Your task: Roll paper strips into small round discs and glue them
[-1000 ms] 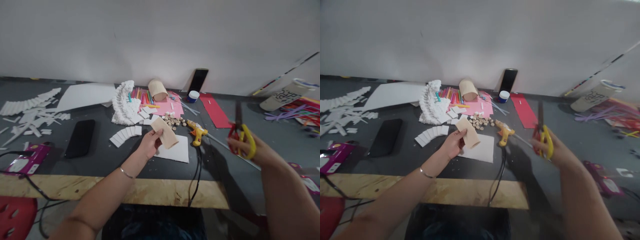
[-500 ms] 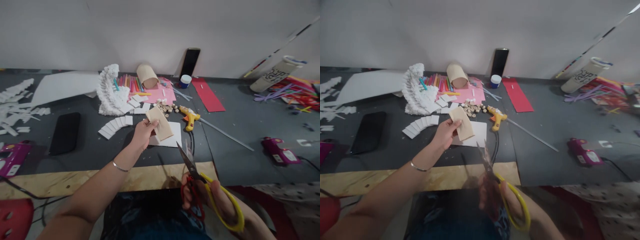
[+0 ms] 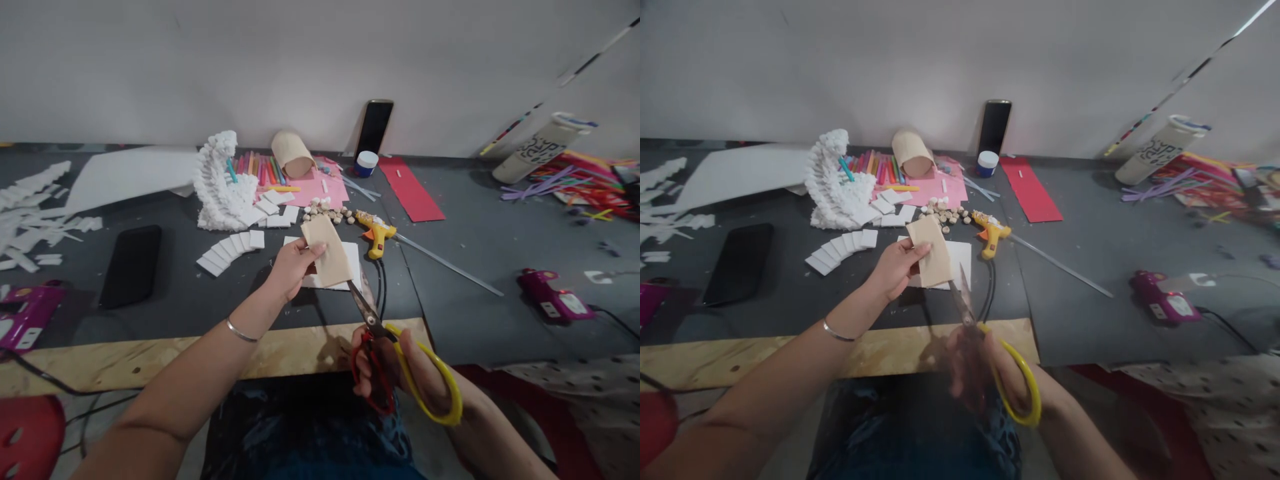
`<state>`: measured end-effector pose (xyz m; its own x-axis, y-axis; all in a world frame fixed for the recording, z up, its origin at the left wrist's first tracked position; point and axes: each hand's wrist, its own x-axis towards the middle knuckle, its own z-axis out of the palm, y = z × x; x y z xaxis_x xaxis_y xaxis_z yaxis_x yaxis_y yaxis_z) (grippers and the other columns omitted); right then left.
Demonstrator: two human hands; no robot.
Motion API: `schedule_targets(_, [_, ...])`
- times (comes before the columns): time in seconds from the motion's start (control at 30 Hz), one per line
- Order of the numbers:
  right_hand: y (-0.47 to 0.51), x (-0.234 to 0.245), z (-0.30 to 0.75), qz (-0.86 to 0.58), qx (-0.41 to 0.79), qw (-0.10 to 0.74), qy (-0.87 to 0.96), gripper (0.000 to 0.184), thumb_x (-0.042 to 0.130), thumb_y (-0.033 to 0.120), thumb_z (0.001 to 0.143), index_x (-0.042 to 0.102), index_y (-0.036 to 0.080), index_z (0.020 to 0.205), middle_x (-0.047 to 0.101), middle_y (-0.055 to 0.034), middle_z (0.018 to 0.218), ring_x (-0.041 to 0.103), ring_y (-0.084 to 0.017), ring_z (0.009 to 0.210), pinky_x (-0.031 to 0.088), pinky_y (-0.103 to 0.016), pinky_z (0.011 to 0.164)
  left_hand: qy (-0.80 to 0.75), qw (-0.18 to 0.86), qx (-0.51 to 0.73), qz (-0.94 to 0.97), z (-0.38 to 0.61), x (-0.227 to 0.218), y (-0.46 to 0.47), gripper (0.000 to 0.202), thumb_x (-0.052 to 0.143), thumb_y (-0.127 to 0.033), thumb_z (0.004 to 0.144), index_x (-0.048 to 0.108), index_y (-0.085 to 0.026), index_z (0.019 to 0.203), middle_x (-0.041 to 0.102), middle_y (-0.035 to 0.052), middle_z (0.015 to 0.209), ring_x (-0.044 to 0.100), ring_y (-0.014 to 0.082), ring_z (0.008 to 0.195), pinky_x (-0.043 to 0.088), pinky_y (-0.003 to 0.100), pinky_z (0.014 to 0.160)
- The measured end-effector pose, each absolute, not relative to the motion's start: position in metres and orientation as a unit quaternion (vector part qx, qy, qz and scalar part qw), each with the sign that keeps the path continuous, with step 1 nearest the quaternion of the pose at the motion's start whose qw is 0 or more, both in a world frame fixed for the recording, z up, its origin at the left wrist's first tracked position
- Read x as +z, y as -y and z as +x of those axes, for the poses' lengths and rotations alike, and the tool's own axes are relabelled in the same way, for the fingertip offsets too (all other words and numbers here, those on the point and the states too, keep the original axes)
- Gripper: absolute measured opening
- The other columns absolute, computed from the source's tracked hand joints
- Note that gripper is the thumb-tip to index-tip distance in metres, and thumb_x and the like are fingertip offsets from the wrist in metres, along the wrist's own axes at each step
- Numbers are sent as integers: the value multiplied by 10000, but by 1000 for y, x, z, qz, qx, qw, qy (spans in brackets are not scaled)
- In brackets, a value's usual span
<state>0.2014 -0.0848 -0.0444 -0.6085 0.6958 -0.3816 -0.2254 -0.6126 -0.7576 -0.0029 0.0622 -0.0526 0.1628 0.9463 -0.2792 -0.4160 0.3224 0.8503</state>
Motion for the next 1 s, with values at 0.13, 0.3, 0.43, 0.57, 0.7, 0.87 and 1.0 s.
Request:
schedule_targets(0.13, [76,-40,192,-345,828,295,330,690,354,836,776,575,235,1032,582,-32,752,561,-154,546,503,-331,554,-417,707,474,319,0,-53,-58,427,849,-343,603,704,-122,937,747,112,846,706,248,756,574,398,720])
schedule_targets(0.3, [71,-44,182,-351,833,318,286,720,393,865,727,569,210,968,469,32,681,350,-60,403,492,-280,424,-413,714,466,321,-1,-53,-59,425,851,-345,605,703,-112,928,745,120,843,706,250,745,575,397,700])
schedule_targets(0.43, [74,-44,179,-354,835,324,270,704,316,849,775,557,218,971,431,38,668,306,-41,390,459,-233,368,-411,717,472,307,-2,-52,-60,431,858,-348,595,705,-123,929,752,111,856,705,239,758,578,391,728])
schedule_targets(0.57, [77,-44,175,-366,827,336,263,700,314,856,768,548,225,958,433,42,633,302,-37,370,425,-207,333,-410,727,466,295,-1,-51,-60,423,859,-335,596,702,-123,926,753,104,862,702,218,746,576,370,734])
schedule_targets(0.7, [81,-49,172,-365,818,344,280,726,302,865,761,559,225,986,448,38,643,302,-40,364,416,-218,333,-409,732,460,291,-2,-53,-61,436,862,-346,591,702,-123,929,754,102,864,698,205,734,571,340,717])
schedule_targets(0.87, [102,-42,195,-347,813,308,351,583,438,743,826,572,212,1027,446,20,671,432,-84,472,445,-245,458,-414,712,487,289,-13,-46,-67,455,875,-346,563,695,-130,922,751,87,838,691,197,726,563,330,721])
schedule_targets(1.0, [106,-25,227,-403,745,368,384,403,545,574,858,551,240,1085,444,12,691,413,-105,530,404,-248,483,-399,714,435,377,-20,-29,-63,487,855,-336,599,669,-151,1009,740,74,806,684,195,686,541,303,657])
